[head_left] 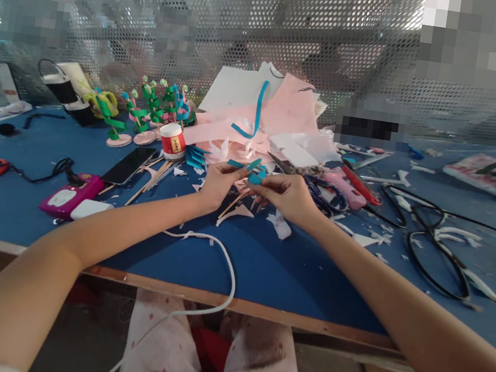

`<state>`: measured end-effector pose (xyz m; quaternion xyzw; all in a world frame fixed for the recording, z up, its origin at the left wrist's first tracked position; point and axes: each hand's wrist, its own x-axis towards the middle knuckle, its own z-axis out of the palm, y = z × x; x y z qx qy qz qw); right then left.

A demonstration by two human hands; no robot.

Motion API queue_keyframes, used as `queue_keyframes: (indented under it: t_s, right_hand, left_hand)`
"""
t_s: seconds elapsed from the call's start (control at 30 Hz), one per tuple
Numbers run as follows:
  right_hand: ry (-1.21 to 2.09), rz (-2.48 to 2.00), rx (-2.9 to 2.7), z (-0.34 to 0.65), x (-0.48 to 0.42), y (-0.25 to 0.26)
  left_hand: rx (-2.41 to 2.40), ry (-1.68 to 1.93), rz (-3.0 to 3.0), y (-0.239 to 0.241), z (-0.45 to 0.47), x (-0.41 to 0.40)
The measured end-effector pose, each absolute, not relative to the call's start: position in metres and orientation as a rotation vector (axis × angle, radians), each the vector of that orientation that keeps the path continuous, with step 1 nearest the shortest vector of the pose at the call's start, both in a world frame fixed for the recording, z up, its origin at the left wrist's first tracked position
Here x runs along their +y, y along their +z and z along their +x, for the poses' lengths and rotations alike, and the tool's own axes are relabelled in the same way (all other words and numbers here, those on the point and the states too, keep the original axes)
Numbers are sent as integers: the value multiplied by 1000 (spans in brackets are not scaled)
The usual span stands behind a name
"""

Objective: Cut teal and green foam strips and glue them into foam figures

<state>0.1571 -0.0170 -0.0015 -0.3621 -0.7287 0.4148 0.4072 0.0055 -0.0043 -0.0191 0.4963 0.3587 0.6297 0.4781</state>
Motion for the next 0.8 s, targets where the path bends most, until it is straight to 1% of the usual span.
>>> queue_keyframes:
  t_s: [0.2,0.37,0.43,0.8]
  right_hand:
    - [1051,-911,-1856,159,-15,-5]
    - [935,-951,-1902,159,-15,-7]
    - [830,-977,-1956,159,-15,-7]
    - [30,-979,-2200,166,-16,-5]
  left_hand:
    - [919,1521,1243,-22,5,-3]
    - [999,1519,1301,-21,4,-3]
    - [1014,1518,1315,-20,4,-5]
    - [999,1454,1366,-19,5,-7]
